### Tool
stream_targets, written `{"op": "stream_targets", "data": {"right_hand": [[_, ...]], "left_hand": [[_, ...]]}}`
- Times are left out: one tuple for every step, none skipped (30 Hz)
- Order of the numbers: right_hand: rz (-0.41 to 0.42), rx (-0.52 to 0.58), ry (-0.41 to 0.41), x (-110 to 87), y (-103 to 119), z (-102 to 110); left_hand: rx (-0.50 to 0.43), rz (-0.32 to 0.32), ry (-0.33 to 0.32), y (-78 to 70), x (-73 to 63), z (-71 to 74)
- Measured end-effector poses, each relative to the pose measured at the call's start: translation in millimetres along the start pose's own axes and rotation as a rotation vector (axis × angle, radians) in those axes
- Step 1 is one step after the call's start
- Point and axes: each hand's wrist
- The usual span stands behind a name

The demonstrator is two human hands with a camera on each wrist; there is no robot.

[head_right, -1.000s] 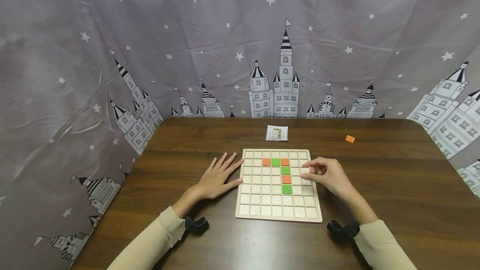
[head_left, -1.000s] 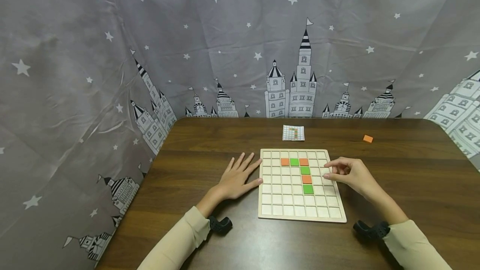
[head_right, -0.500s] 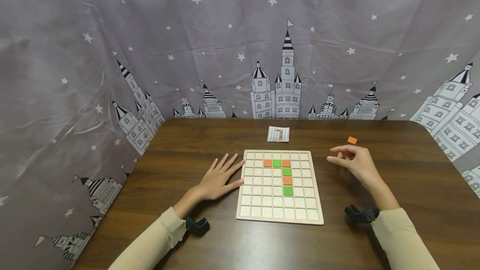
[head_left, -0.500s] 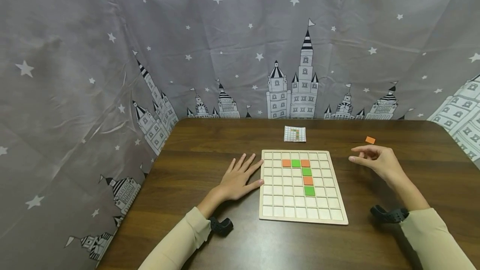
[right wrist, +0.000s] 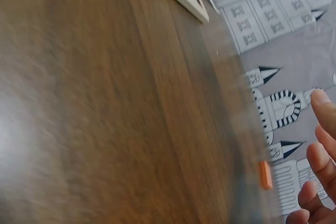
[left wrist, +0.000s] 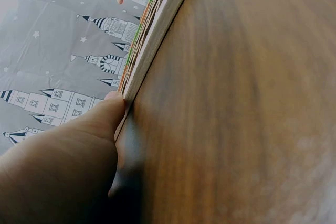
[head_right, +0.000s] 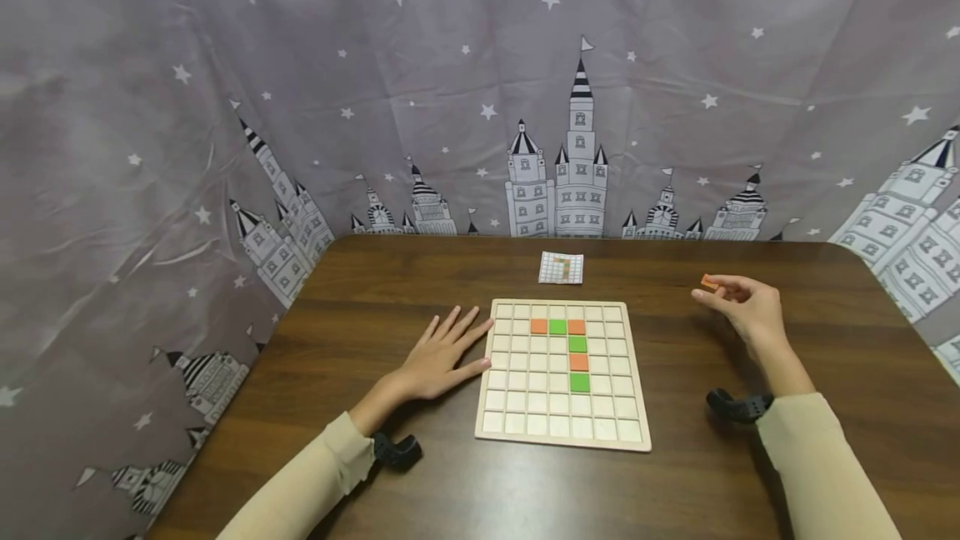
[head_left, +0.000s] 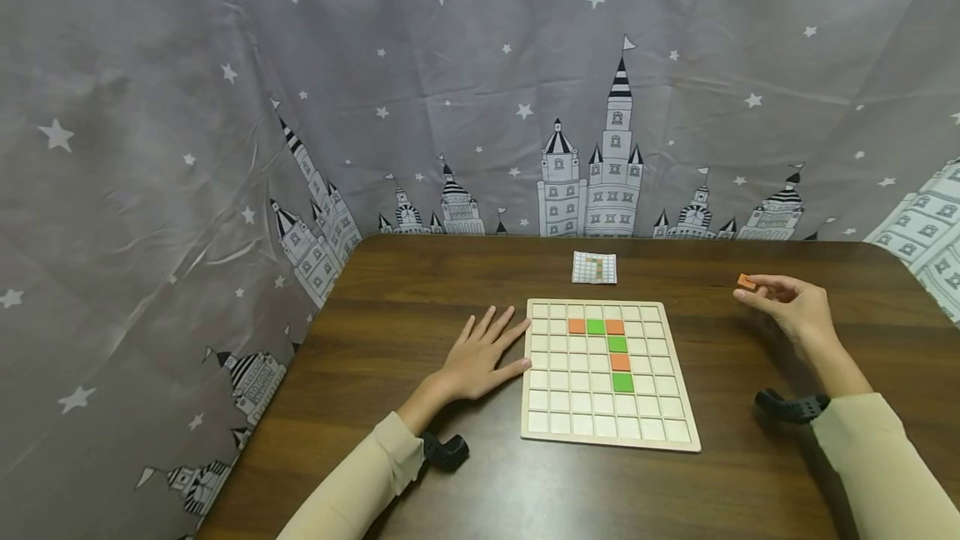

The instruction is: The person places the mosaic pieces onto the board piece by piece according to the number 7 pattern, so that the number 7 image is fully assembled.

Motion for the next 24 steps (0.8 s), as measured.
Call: {"op": "stream_targets", "data": {"right_hand": [[-0.013,0.014,-0.014,2.2,-1.7,0.8],[-0.029,0.033,-0.025,4.3,-3.1,1.3],[-0.036,0.051,-0.035,6.3,-4.7,1.8],[-0.043,0.068,-0.042,8.4,-6.3,2.2],[-0.048,0.081,-0.050,10.3,-7.7,2.5],[-0.049,0.102,-0.058,12.3,-9.0,2.7],[-0.052,0.112,-0.063,14.3,-10.3,2.8],[-0.056,0.122,-0.066,16.5,-11.6,2.9],[-0.056,0.128,-0.068,18.7,-13.0,2.9],[-0.061,0.126,-0.067,20.8,-14.0,3.0],[-0.067,0.123,-0.066,22.9,-14.8,3.0],[-0.076,0.129,-0.061,25.0,-15.6,3.0],[-0.084,0.132,-0.055,26.9,-16.4,3.0],[-0.094,0.127,-0.049,28.8,-17.3,3.0],[-0.106,0.122,-0.043,30.5,-18.3,3.0],[-0.119,0.117,-0.038,32.0,-19.4,3.1],[-0.133,0.117,-0.032,33.4,-20.6,3.2],[-0.149,0.116,-0.027,34.5,-22.0,3.5],[-0.168,0.113,-0.021,35.7,-23.4,3.8],[-0.183,0.104,-0.016,36.6,-24.6,4.1],[-0.196,0.097,-0.010,37.4,-25.7,4.3],[-0.207,0.084,0.000,38.1,-26.6,4.4],[-0.215,0.072,0.009,38.9,-27.4,4.4],[-0.220,0.056,0.020,39.7,-28.1,4.2]], "left_hand": [[0.003,0.003,0.002,-1.4,0.1,1.0],[0.008,0.009,0.008,-2.4,0.2,1.7],[0.012,0.014,0.012,-3.6,0.0,2.6],[0.019,0.019,0.018,-4.5,0.1,3.1],[0.023,0.024,0.026,-5.8,-0.1,4.3],[0.028,0.029,0.033,-6.9,-0.2,5.3],[0.033,0.029,0.036,-8.1,-0.3,6.3],[0.036,0.033,0.040,-7.7,-0.1,6.1],[0.036,0.034,0.040,-7.6,0.1,6.3],[0.037,0.034,0.039,-7.4,0.4,6.3],[0.039,0.035,0.039,-7.1,0.6,6.3],[0.040,0.036,0.038,-6.8,0.7,6.2],[0.040,0.036,0.036,-6.6,0.8,6.2],[0.041,0.039,0.039,-6.5,0.9,6.2],[0.041,0.039,0.038,-6.5,0.9,6.1],[0.041,0.038,0.038,-6.6,0.9,6.1],[0.043,0.039,0.040,-6.7,0.8,6.2],[0.043,0.039,0.041,-7.1,0.8,6.3],[0.043,0.037,0.042,-7.5,0.7,6.4],[0.042,0.037,0.044,-7.8,0.6,6.5],[0.038,0.037,0.045,-8.3,0.4,6.7],[0.037,0.035,0.043,-8.6,0.0,6.7],[0.036,0.035,0.043,-8.8,-0.3,6.8],[0.035,0.034,0.042,-8.8,-0.4,6.8]]}}
Point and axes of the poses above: each hand's wrist, its own x-axis towards the middle knuckle, its own z-axis out of the back of the hand, y = z × x, and after that the axes turned 8 degrees about -x, right-handed
